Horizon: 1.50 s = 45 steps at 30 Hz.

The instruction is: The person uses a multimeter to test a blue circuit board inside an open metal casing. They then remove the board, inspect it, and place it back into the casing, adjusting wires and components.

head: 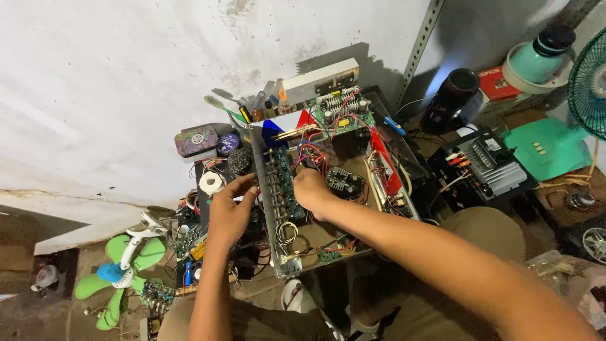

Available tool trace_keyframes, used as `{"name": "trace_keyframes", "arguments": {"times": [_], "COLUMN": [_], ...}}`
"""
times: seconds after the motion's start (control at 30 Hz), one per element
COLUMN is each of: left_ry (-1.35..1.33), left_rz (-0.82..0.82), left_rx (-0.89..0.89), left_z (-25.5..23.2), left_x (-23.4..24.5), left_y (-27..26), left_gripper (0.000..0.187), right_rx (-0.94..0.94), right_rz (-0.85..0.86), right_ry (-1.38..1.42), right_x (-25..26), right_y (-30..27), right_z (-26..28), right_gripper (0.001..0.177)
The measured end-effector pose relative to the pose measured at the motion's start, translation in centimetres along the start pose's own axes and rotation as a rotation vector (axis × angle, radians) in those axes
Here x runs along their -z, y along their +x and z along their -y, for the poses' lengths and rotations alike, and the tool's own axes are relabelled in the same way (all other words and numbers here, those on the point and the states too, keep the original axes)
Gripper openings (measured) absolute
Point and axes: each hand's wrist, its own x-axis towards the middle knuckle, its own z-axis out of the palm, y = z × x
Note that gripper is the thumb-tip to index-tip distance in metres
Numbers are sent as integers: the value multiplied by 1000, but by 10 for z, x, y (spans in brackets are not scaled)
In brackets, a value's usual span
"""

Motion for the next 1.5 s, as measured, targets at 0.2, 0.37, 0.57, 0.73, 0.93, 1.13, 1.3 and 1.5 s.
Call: {"name": "trace_keyframes", "arguments": {"times": [0.2,0.37,0.57,0.73,0.93,1.13,1.3,1.5], "left_ry": [39,14,45,97,154,218,243,246], "left_rz": [48,84,115,100,105,115,112,114], "left_rx": [49,15,-11,-11,-2,-42,-40,-54], "left_z": [-2,-8,0,5,9,29,33,36], "left_x": [-1,1,-2,-5,-7,-15,-19,-17], "left_y": [-2,-4,-2,-4,-2,6,7,8], "left_gripper": [35,36,36,38,40,39,37,37], "right_rx": [44,19,25,29,29,22,26,13], "right_rz": [-22,-9,-24,29,36,48,50,47], "right_ry": [-79,-89,4,-58,-42,-25,-27,-69], "right_x": [-29,-24,-24,-7,-9,-6,2,6], "right_y": [77,62,48,15,20,9,-7,-29], "right_z": [-74,-61,-48,-14,-18,-10,7,27], "right_gripper": [41,37,45,41,40,39,39,43]}}
